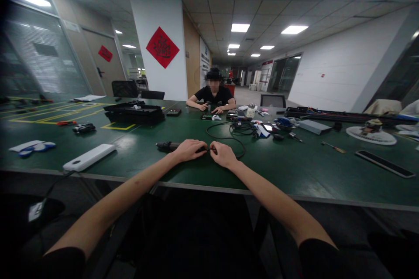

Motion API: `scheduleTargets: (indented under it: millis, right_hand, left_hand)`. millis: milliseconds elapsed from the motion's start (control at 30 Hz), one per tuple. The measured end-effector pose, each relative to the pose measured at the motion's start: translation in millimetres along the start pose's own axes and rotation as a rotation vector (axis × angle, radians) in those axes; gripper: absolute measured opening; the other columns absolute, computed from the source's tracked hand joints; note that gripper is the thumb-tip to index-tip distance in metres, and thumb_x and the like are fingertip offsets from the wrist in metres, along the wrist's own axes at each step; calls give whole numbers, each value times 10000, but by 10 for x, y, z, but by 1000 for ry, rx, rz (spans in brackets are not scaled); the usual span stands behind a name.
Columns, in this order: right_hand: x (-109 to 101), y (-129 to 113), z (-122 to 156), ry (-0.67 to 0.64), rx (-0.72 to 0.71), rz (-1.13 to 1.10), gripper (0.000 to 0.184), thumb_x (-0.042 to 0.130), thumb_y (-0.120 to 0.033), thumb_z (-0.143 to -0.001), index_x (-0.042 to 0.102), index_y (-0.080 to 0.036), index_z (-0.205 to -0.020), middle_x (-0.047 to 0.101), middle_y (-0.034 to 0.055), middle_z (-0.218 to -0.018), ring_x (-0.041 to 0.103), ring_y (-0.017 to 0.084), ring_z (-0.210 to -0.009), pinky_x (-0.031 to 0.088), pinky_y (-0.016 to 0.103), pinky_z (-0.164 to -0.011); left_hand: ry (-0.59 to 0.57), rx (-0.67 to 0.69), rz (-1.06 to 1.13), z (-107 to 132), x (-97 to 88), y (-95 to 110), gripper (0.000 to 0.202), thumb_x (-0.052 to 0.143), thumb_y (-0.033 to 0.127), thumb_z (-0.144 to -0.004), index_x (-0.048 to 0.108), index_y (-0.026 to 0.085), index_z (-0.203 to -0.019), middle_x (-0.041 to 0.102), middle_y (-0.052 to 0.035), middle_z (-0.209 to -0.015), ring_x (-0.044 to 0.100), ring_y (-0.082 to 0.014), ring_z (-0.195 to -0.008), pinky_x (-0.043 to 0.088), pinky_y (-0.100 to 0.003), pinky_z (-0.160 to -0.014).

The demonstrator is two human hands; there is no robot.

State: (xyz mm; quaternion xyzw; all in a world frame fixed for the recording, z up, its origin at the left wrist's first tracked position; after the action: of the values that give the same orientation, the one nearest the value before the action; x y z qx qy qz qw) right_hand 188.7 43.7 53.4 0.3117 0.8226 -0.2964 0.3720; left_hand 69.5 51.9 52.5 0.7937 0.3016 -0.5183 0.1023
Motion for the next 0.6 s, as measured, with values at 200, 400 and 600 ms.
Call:
scheduleTargets:
  millis: [200,400,600]
  right_hand:
    - [-12,-17,3,0,-1,2,109,620,-228,-932,630,-238,-1040,709,26,-979,636,181,-832,430,262,-727]
    - [-20,-23,1,-8,9,7,117,626,-237,-930,637,-236,-1047,711,33,-978,635,187,-832,436,270,-732]
    - [-15,-21,3,-8,10,-6,112,622,-236,-931,633,-238,-1043,714,30,-982,641,185,-839,436,265,-740]
  left_hand:
    - [3,47,-9,2,20,31,254,500,414,-1027,613,283,-1213,717,-18,-1110,685,-188,-1014,491,-309,-867]
    - [17,18,-8,2,11,3,302,512,485,-1024,608,270,-1215,719,-30,-1110,684,-196,-1000,494,-315,-855]
    - [6,49,-21,5,-10,55,255,472,437,-1048,616,278,-1187,710,-26,-1109,678,-193,-1009,482,-310,-850]
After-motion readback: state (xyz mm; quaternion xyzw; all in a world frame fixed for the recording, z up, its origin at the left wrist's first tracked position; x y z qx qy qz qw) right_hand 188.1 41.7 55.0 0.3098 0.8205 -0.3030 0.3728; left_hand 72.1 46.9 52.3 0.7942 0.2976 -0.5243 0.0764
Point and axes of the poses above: each hand's wrist, its own z-axis away from the middle knuckle, its own x-axis out of the palm, y = z × x, the point moved 10 cm from there along -z, towards the middle knuckle
